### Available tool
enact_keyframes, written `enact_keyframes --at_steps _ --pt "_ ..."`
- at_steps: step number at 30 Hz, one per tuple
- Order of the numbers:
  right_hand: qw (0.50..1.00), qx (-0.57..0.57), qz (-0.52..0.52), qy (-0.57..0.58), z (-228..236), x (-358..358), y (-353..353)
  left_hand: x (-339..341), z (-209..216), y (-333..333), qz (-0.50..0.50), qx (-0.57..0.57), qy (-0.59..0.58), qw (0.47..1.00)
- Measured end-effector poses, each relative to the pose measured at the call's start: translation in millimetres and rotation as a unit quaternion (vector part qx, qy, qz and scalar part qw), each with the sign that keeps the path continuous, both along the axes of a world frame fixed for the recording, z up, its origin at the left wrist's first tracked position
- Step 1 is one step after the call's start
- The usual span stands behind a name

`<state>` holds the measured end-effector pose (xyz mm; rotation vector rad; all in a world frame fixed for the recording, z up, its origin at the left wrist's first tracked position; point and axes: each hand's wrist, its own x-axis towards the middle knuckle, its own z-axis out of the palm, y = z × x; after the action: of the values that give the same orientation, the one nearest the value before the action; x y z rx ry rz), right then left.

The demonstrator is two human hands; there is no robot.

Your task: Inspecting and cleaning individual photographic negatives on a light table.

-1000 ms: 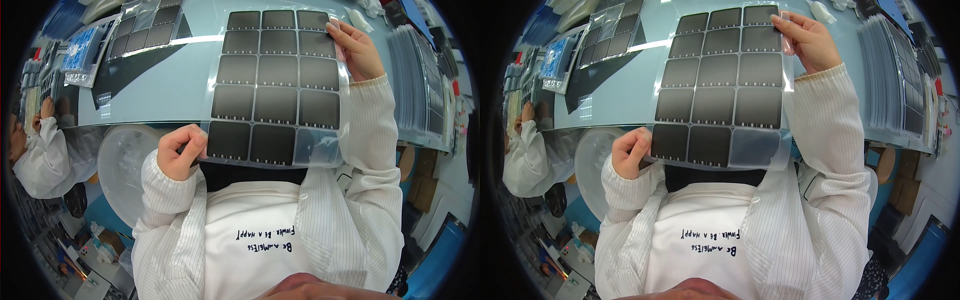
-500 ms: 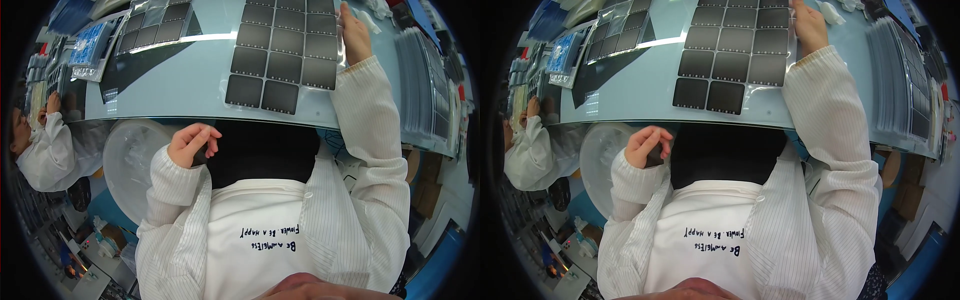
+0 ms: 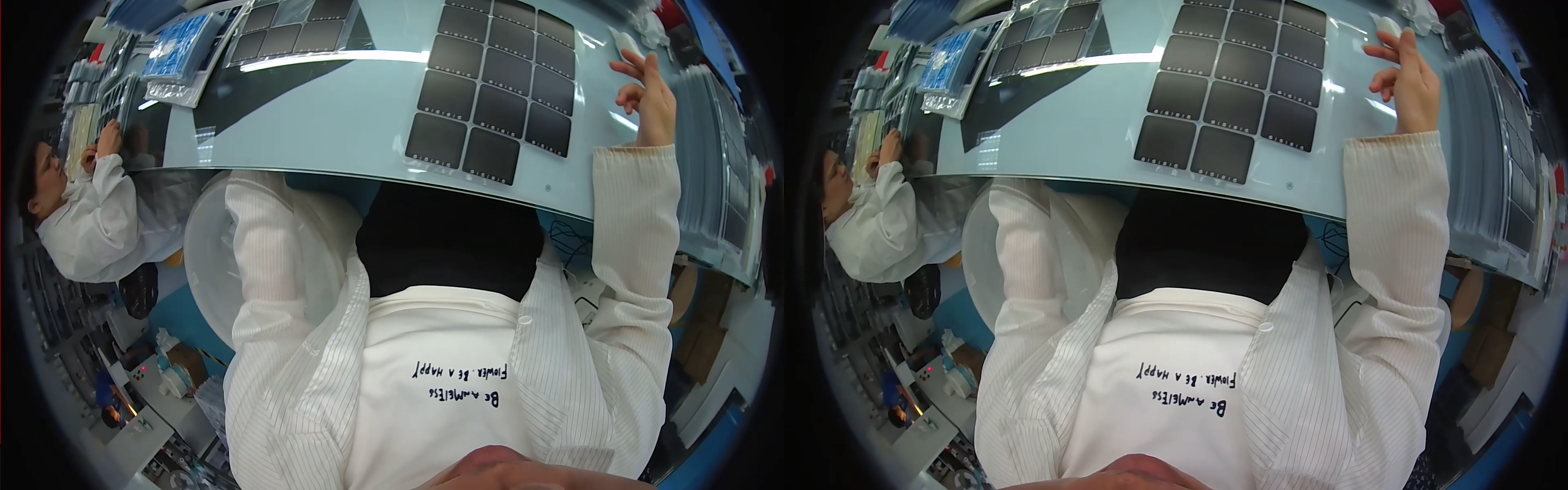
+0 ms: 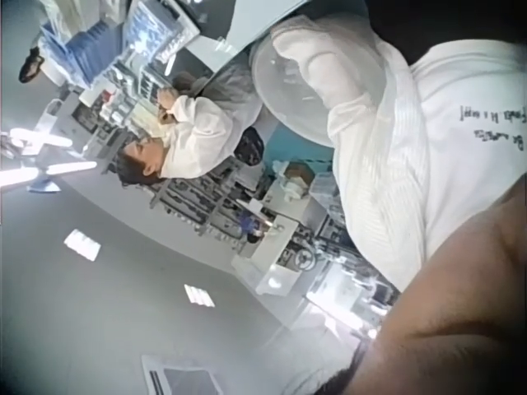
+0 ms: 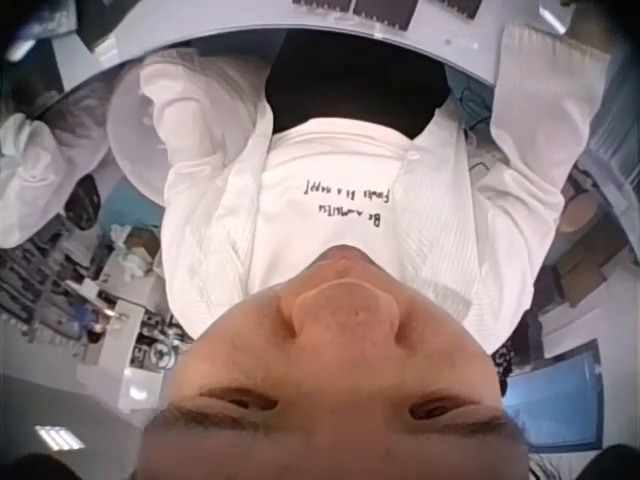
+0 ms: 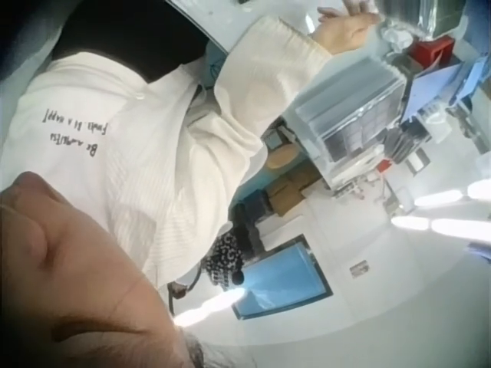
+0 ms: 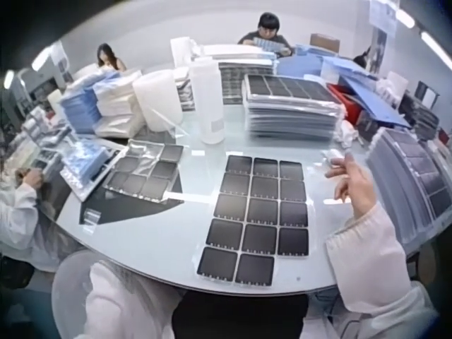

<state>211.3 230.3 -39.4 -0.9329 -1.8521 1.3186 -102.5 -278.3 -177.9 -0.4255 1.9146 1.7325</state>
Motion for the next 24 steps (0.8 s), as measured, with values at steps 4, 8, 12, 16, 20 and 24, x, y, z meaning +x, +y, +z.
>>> enact_keyframes --at_steps 4,8,12,16,20,24 --pt "0.999 -0.046 -0.008 -0.003 -6 7 6 -25 -9 16 0.128 -0.028 0.139 0.982" --pt "0.996 -0.089 -0.003 -0.016 -8 8 1 -35 -10 2 0.25 -0.055 0.272 0.928" --pt "0.997 -0.081 0.002 -0.013 -9 8 -1 -20 0 -41 0.365 -0.069 0.405 0.836" --pt "0.997 -0.074 0.012 -0.009 -7 11 -1 12 74 16 0.443 -0.1 0.563 0.691" --pt "0.997 -0.078 0.021 -0.011 -6 13 0 12 141 42 0.093 -0.09 0.554 0.823" --pt "0.997 -0.081 0.017 -0.007 -1 15 0 -30 151 90 -0.171 -0.22 0.495 0.823"
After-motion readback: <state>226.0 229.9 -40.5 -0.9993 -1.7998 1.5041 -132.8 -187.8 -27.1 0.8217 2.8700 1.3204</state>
